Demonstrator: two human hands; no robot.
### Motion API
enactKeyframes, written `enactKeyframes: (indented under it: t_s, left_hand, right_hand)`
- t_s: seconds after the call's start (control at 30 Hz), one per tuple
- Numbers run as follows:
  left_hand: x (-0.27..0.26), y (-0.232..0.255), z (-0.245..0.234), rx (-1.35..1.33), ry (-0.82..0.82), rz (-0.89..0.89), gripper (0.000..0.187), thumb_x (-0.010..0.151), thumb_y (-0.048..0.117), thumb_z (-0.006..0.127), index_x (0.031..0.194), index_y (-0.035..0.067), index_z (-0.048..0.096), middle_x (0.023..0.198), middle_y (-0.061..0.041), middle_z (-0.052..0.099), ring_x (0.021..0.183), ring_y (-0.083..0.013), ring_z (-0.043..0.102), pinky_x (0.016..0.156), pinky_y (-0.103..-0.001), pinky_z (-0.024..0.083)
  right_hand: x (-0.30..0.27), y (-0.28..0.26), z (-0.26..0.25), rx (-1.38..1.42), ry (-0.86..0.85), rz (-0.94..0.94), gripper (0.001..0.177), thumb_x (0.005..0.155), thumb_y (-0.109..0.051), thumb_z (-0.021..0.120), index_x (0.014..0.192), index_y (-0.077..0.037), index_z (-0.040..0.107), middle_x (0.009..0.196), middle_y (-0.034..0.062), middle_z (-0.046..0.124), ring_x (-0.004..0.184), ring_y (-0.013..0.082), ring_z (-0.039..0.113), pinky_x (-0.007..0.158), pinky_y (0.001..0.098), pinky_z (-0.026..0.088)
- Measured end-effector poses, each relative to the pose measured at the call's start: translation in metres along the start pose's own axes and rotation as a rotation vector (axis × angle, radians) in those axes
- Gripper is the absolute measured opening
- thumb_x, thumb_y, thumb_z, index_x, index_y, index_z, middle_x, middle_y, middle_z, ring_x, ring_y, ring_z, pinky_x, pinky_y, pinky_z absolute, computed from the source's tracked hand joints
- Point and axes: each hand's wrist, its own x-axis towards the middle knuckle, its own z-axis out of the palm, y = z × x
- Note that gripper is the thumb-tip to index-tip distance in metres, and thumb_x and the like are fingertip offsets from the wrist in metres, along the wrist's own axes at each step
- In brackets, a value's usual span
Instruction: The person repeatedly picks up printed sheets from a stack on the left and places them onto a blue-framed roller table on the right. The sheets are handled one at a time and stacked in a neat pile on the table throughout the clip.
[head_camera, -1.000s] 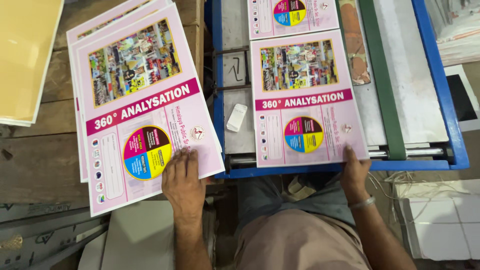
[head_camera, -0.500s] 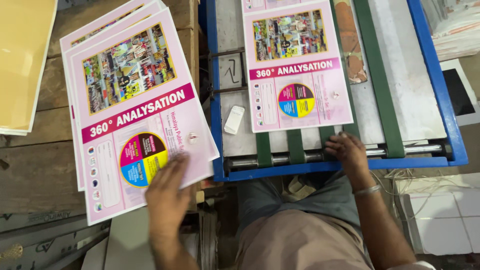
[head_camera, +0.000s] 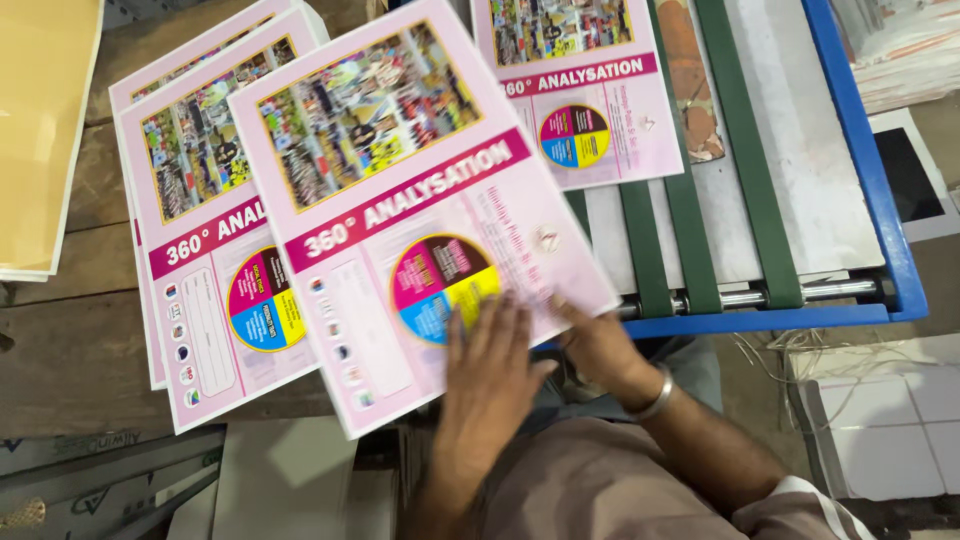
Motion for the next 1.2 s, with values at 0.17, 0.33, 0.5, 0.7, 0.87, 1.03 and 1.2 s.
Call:
enactKeyframes:
  t_s: [0.17,0.33,0.5,0.7,0.87,1.03,1.2]
  left_hand:
    - [-0.020,-0.063,-0.035,0.199,0.124,-0.148,0.059,0.089,0.034,0.071,0.135,-0.002,0.059,0.145,-0.020,0.055,0.139,-0.0372,0.046,0.119,-0.058,0.030]
    - [-0.026,-0.105,-0.037,0.389,0.088,-0.176,0.056,0.086,0.009,0.067,0.140,-0.001,0.059,0.143,-0.018,0.060,0.137,-0.0324,0.054,0.116,-0.046,0.042]
    - [-0.036,-0.108,-0.030,0.322,0.195,-0.131,0.046,0.087,0.006,0.068,0.132,0.003,0.063,0.132,-0.013,0.066,0.124,-0.0307,0.063,0.106,-0.043,0.050]
    - [-0.041,-0.106,-0.022,0.332,0.325,-0.181,0.050,0.079,0.009,0.075,0.129,0.004,0.067,0.133,-0.017,0.065,0.121,-0.0350,0.062,0.102,-0.046,0.052]
    - [-0.041,-0.108,-0.019,0.358,0.342,-0.160,0.046,0.082,0.008,0.076,0.127,0.004,0.068,0.129,-0.014,0.067,0.123,-0.0328,0.064,0.104,-0.046,0.052]
    - [-0.043,-0.108,-0.021,0.318,0.329,-0.178,0.047,0.075,0.010,0.076,0.122,0.004,0.069,0.124,-0.013,0.069,0.116,-0.0327,0.066,0.100,-0.045,0.053]
    - [-0.042,-0.106,-0.019,0.321,0.324,-0.203,0.046,0.075,0.007,0.075,0.120,0.005,0.069,0.124,-0.012,0.069,0.115,-0.0318,0.065,0.099,-0.045,0.052]
  right_hand:
    - [0.035,-0.018,-0.087,-0.118,0.346,-0.163,0.030,0.099,0.002,0.056,0.129,0.006,0.058,0.118,0.0135,0.070,0.102,0.0216,0.070,0.086,0.0340,0.058]
    - [0.057,-0.012,-0.167,0.127,0.514,-0.411,0.036,0.099,0.006,0.057,0.135,0.008,0.056,0.126,0.0140,0.066,0.111,0.0226,0.068,0.098,0.0337,0.058]
    - [0.037,0.010,-0.201,0.071,0.557,-0.506,0.041,0.101,0.005,0.056,0.141,0.009,0.052,0.135,0.0151,0.063,0.122,0.0232,0.065,0.107,0.0347,0.054]
    - [-0.035,0.060,-0.194,0.059,0.595,-0.444,0.047,0.098,0.004,0.057,0.144,0.005,0.051,0.139,0.0118,0.061,0.126,0.0207,0.063,0.109,0.0341,0.051]
    - [-0.033,0.094,-0.198,0.081,0.607,-0.385,0.043,0.098,-0.002,0.065,0.140,0.006,0.056,0.132,0.0113,0.064,0.118,0.0194,0.064,0.103,0.0334,0.052]
    - [0.023,0.089,-0.201,0.026,0.617,-0.404,0.041,0.096,-0.006,0.069,0.134,0.005,0.059,0.127,0.0098,0.068,0.112,0.0176,0.065,0.099,0.0312,0.053]
    - [0.072,0.071,-0.202,0.005,0.661,-0.297,0.036,0.099,-0.010,0.070,0.129,0.006,0.061,0.121,0.0125,0.070,0.106,0.0211,0.068,0.092,0.0358,0.057]
